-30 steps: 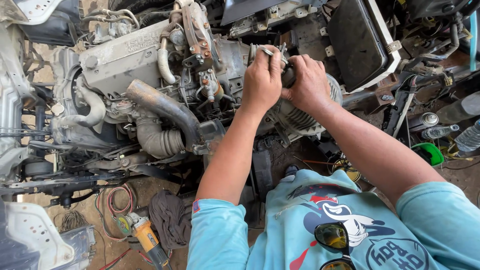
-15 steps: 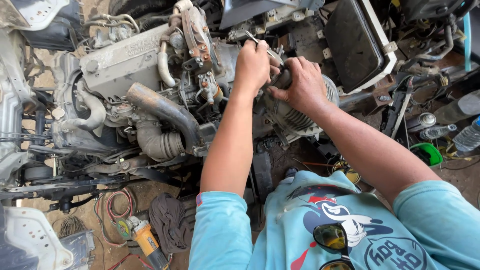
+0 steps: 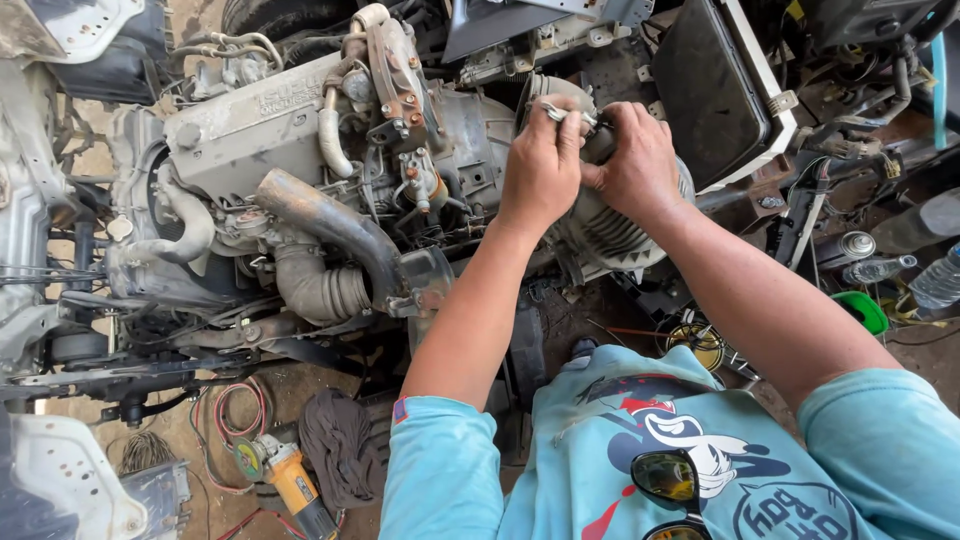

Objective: Repairing and maintaining components of a truck engine, specifically handling the air intake system parts.

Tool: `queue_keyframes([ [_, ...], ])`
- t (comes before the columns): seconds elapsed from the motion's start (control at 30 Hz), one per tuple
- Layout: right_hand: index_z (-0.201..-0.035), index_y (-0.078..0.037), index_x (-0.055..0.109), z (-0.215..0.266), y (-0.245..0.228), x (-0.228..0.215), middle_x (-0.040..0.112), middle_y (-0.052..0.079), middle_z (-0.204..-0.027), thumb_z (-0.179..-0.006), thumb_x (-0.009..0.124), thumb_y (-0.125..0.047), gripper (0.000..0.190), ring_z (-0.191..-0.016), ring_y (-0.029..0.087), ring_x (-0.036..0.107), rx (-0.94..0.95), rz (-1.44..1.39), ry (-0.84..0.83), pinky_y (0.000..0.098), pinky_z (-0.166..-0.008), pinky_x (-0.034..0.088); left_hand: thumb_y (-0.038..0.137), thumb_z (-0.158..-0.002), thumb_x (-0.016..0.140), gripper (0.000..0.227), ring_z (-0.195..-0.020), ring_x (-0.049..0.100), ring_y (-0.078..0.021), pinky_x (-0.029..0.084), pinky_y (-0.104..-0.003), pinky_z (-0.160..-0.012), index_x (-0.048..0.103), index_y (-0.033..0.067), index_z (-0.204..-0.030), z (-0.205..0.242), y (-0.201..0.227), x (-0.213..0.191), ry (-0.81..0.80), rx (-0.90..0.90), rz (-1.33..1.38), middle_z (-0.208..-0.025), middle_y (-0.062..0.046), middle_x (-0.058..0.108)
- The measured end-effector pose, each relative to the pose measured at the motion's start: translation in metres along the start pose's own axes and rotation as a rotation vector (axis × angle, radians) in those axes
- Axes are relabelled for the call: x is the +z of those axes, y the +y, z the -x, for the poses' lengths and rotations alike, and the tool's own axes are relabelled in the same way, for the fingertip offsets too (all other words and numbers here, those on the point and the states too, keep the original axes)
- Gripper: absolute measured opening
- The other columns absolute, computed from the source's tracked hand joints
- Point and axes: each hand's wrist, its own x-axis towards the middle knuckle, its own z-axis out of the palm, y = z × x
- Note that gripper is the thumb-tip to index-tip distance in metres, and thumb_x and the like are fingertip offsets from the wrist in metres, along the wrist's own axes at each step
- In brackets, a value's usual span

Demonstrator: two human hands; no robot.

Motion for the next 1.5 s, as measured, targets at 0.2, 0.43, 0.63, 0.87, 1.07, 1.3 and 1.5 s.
queue_keyframes([
  [0.2, -0.124, -0.003, 0.057, 0.002, 0.005, -0.007, 0.062, 0.016, -0.116, -0.078, 0.089, -0.057, 0.078, -0.111, 0.037, 0.058, 0.054, -0.046, 0.055, 0.0470, -0.093, 0.043, 0.019, -0.109, 0.053, 0.017, -0.087, 0.077, -0.0272, 0.062, -0.038, -0.076, 0.053, 0.0080, -0.121, 0.000, 0.003, 0.015, -0.028, 0.131, -0.067, -0.095, -0.011, 0.075],
  [0.43, -0.126, -0.006, 0.057, 0.004, 0.007, 0.000, 0.062, 0.015, -0.117, -0.087, 0.080, -0.028, 0.051, -0.110, 0.037, 0.059, 0.092, -0.050, 0.040, 0.0460, -0.095, 0.043, 0.021, -0.110, 0.053, 0.016, -0.090, 0.074, -0.0349, 0.060, -0.043, -0.076, 0.052, 0.0090, -0.120, -0.005, 0.006, 0.022, -0.057, 0.220, -0.247, -0.098, -0.014, 0.073],
  [0.63, -0.126, -0.007, 0.056, -0.001, -0.002, -0.005, 0.060, 0.015, -0.115, -0.087, 0.077, -0.019, 0.046, -0.109, 0.036, 0.058, 0.064, -0.054, -0.006, 0.0458, -0.092, 0.041, 0.021, -0.109, 0.051, 0.016, -0.088, 0.074, -0.0323, 0.060, -0.042, -0.077, 0.050, 0.0081, -0.119, -0.001, 0.012, 0.019, -0.063, 0.286, -0.374, -0.097, -0.012, 0.071],
  [0.87, -0.128, -0.003, 0.054, -0.001, 0.001, 0.005, 0.057, 0.014, -0.117, -0.084, 0.077, -0.020, 0.052, -0.115, 0.034, 0.055, -0.042, 0.047, -0.062, 0.0478, -0.094, 0.041, 0.022, -0.108, 0.051, 0.017, -0.089, 0.074, -0.0325, 0.060, -0.042, -0.077, 0.052, 0.0079, -0.118, -0.004, 0.010, 0.016, -0.103, 0.339, -0.495, -0.094, -0.013, 0.069],
  [1.07, -0.125, -0.001, 0.055, -0.003, -0.025, -0.001, 0.058, 0.016, -0.111, -0.075, 0.084, -0.038, 0.069, -0.109, 0.035, 0.056, -0.025, 0.051, -0.116, 0.0478, -0.095, 0.041, 0.027, -0.111, 0.046, 0.028, -0.072, 0.074, -0.0308, 0.060, -0.039, -0.063, 0.055, 0.0003, -0.109, -0.045, -0.013, 0.005, -0.104, -0.042, -0.460, -0.077, -0.015, 0.070],
  [1.3, -0.123, -0.004, 0.059, -0.007, -0.033, 0.006, 0.061, 0.015, -0.111, -0.073, 0.088, -0.055, 0.077, -0.109, 0.035, 0.058, -0.060, 0.025, -0.108, 0.0469, -0.096, 0.042, 0.025, -0.105, 0.046, 0.032, -0.055, 0.073, -0.0268, 0.060, -0.039, -0.056, 0.060, -0.0028, -0.096, -0.059, -0.010, -0.030, -0.103, -0.463, -0.043, -0.065, -0.012, 0.072],
  [1.5, -0.127, -0.004, 0.058, -0.007, -0.031, 0.005, 0.061, 0.015, -0.112, -0.072, 0.088, -0.056, 0.082, -0.109, 0.035, 0.058, -0.043, 0.043, -0.122, 0.0461, -0.098, 0.041, 0.028, -0.109, 0.046, 0.026, -0.060, 0.074, -0.0225, 0.058, -0.038, -0.058, 0.056, 0.0041, -0.107, -0.021, 0.003, -0.032, 0.044, -0.109, -0.109, -0.072, -0.008, 0.073],
])
